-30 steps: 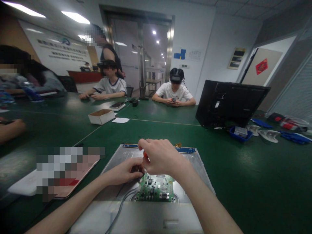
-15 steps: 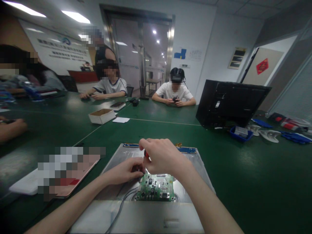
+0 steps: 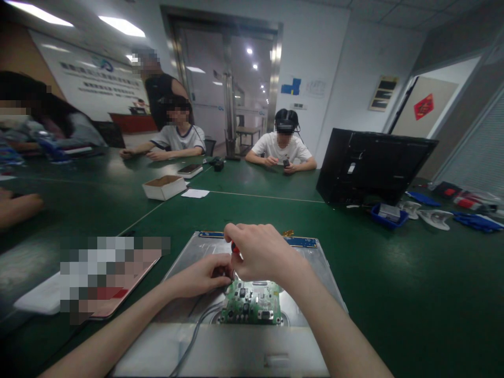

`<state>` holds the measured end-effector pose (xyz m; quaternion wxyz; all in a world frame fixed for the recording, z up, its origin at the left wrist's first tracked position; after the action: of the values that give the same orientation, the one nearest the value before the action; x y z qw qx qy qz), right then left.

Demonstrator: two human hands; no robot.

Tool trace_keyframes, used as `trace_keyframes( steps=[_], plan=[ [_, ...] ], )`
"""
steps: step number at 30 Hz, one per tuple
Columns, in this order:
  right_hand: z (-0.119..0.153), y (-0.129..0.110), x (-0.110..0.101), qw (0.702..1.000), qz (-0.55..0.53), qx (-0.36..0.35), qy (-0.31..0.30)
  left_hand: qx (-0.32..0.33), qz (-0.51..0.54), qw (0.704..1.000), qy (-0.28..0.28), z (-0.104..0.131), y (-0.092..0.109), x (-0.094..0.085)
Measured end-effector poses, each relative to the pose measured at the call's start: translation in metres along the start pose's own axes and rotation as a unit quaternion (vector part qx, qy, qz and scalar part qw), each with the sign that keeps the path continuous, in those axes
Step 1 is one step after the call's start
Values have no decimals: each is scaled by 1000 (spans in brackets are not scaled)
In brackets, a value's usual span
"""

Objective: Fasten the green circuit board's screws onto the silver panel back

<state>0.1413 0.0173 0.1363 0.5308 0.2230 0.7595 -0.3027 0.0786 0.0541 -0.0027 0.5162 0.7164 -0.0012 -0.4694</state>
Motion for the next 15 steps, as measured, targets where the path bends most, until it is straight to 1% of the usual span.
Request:
trace_keyframes(
  steps=[4,10,15],
  plan=[
    [-2,3,2,1000,15,15,-1,-1,0,1000,-5,0,0,1],
    [-3,10,1,997,70,35,15,-10,0,1000,-1,0,-1,0],
    [0,1,-2,1000,5,-3,12,1,4,1000,3,0,1,0]
  ],
)
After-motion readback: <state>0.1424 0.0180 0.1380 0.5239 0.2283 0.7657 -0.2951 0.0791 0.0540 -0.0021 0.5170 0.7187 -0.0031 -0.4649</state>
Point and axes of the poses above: each hand's wrist, its own z-axis away from the middle knuckle, its own x-axis out of the palm, y = z × x, the point moved 10 cm from there along -z, towards the middle knuckle, and after that the axes turned 4 degrees about -z, right-handed, at the moved point
